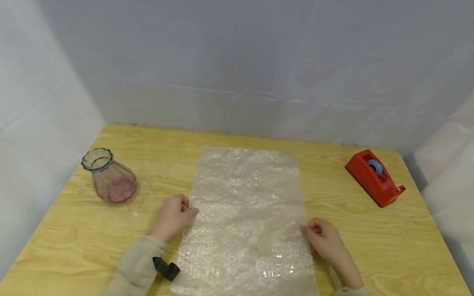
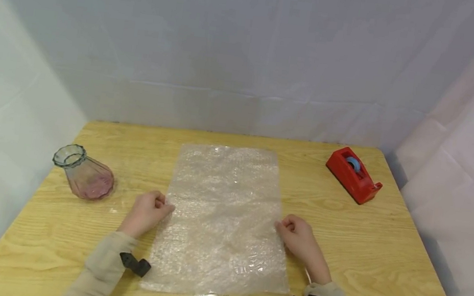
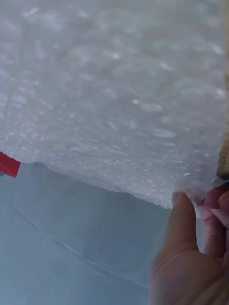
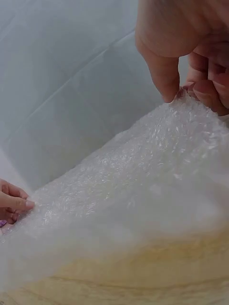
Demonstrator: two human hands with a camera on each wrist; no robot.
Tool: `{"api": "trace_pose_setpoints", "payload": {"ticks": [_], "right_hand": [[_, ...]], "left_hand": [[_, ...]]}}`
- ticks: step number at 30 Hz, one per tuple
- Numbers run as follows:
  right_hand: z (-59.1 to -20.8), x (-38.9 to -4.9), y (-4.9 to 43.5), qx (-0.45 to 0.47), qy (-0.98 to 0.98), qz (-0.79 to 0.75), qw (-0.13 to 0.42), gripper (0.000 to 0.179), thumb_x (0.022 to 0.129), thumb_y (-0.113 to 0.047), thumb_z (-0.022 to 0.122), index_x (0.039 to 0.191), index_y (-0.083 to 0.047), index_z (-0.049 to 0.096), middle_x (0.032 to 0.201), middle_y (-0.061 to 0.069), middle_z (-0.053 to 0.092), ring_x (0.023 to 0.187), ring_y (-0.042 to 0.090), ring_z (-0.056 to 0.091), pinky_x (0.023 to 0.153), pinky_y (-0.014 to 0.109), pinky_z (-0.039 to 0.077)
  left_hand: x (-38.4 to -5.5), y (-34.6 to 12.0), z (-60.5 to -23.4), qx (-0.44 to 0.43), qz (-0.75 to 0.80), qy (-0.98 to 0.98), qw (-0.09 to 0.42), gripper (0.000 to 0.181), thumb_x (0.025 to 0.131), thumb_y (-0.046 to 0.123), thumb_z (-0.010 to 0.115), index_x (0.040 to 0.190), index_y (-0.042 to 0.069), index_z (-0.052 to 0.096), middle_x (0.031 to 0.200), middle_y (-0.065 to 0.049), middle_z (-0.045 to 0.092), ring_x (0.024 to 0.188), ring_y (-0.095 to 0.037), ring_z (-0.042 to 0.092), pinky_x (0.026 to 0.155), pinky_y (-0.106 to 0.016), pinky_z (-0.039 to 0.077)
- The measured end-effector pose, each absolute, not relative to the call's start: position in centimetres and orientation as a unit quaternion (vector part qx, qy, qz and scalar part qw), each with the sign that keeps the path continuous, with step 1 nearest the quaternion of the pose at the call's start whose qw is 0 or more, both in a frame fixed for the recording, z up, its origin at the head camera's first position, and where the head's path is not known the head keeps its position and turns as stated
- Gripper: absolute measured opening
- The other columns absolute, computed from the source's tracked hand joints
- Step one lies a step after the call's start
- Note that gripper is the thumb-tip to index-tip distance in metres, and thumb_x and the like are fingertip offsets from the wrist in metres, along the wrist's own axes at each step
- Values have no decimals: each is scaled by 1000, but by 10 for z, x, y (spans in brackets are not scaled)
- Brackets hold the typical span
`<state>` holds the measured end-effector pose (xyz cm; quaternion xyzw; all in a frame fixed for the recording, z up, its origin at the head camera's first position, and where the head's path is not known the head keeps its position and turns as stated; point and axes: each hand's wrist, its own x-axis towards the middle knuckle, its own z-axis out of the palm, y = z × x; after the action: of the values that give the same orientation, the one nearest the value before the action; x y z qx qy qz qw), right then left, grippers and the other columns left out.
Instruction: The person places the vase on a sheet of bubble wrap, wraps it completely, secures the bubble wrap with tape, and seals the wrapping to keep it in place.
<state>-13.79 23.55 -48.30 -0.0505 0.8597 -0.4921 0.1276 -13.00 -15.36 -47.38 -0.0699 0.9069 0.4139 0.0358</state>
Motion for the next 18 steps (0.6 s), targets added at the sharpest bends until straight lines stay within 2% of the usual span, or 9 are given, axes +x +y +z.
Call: {"api": "trace_pose_setpoints", "payload": {"ticks": [3,9,18], "right_hand": [[-483,-139,235,-35,856,-502,122,21,97,-18,62,88,0,59,55,-1,45,43,11,43,41,26,40],[-481,-142,237,-26,865,-487,118,20,98,-18,61,90,0,59,58,0,47,48,14,46,43,27,42],[-490,-156,240,-41,888,-450,89,20,98,-19,61,88,-2,60,58,0,49,49,15,46,44,27,40]], "left_hand": [[-134,-158,-477,-58,433,899,13,14,92,11,67,91,-3,65,76,-8,60,64,-16,52,58,-30,44],[-144,-158,-477,-46,440,897,-18,15,89,11,69,92,-4,70,79,-10,64,69,-17,56,63,-30,47],[-159,-159,-483,-57,448,892,-9,15,90,14,71,90,-1,69,78,-9,63,67,-18,55,61,-30,46]]}}
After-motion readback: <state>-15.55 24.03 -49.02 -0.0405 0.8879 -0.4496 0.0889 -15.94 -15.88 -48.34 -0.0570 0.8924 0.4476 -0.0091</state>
